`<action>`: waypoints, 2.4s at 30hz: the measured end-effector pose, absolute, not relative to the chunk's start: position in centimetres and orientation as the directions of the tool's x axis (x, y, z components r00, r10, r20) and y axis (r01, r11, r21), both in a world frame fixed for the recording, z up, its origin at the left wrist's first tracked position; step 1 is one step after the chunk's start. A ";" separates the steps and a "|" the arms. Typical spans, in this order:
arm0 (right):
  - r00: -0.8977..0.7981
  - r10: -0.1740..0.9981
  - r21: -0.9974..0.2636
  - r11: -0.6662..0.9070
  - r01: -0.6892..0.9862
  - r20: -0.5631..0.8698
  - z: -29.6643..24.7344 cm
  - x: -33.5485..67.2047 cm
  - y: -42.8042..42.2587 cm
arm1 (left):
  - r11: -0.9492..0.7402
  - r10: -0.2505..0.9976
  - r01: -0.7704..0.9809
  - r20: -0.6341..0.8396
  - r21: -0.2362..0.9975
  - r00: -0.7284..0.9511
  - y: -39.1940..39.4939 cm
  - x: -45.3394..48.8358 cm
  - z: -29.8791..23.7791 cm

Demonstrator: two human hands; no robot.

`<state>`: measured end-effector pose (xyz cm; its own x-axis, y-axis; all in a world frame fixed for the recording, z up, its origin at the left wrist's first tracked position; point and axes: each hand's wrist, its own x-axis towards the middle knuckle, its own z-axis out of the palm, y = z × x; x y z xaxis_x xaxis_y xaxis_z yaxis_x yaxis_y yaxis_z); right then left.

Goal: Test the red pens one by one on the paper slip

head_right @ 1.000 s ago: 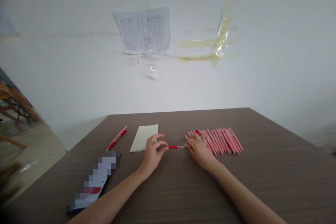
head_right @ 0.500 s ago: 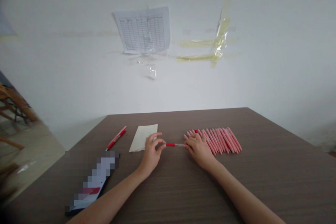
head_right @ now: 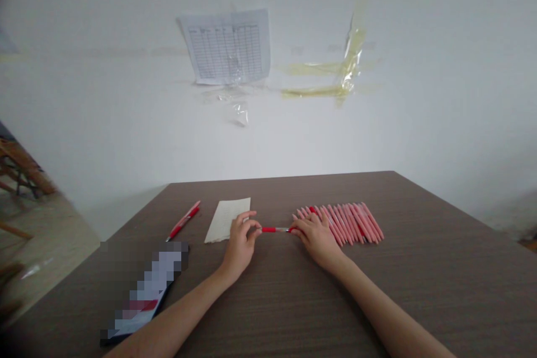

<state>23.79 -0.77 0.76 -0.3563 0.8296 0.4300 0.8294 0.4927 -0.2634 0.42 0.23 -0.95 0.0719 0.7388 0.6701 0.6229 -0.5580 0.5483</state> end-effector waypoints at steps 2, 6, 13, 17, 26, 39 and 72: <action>-0.368 0.824 -0.262 0.504 0.823 0.431 0.5 23.8 -0.7 | -0.551 0.743 0.621 0.666 0.557 0.062 0.3 0.4 -1.0; -0.369 0.801 -0.263 0.527 0.808 0.471 0.1 24.0 -0.4 | -0.531 0.751 0.621 0.660 0.576 0.030 0.5 0.2 -1.1; -0.343 0.808 -0.266 0.506 0.821 0.479 0.7 23.9 -0.9 | -0.582 0.712 0.608 0.700 0.541 0.059 0.3 0.3 -1.0; -0.342 0.812 -0.274 0.505 0.819 0.473 0.8 23.7 -1.0 | -0.583 0.717 0.603 0.694 0.544 0.067 0.2 0.3 -0.9; -0.310 0.765 -0.230 0.507 0.831 0.564 0.3 24.2 -0.5 | -0.563 0.720 0.613 0.693 0.554 0.034 0.6 0.0 -1.2; -0.331 0.783 -0.265 0.521 0.811 0.526 0.9 23.9 -1.1 | -0.582 0.731 0.580 0.679 0.570 0.067 0.3 0.2 -1.0; -0.050 0.999 -0.680 -0.042 -0.732 -0.009 0.2 25.3 0.8 | -0.390 0.865 0.801 0.479 0.454 0.150 -0.6 0.1 -0.7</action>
<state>25.29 0.83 0.18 -0.0497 0.9987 -0.0088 -0.7316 -0.0424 -0.6804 0.15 -0.58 -0.67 0.1500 0.8650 0.4788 0.8013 -0.3900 0.4536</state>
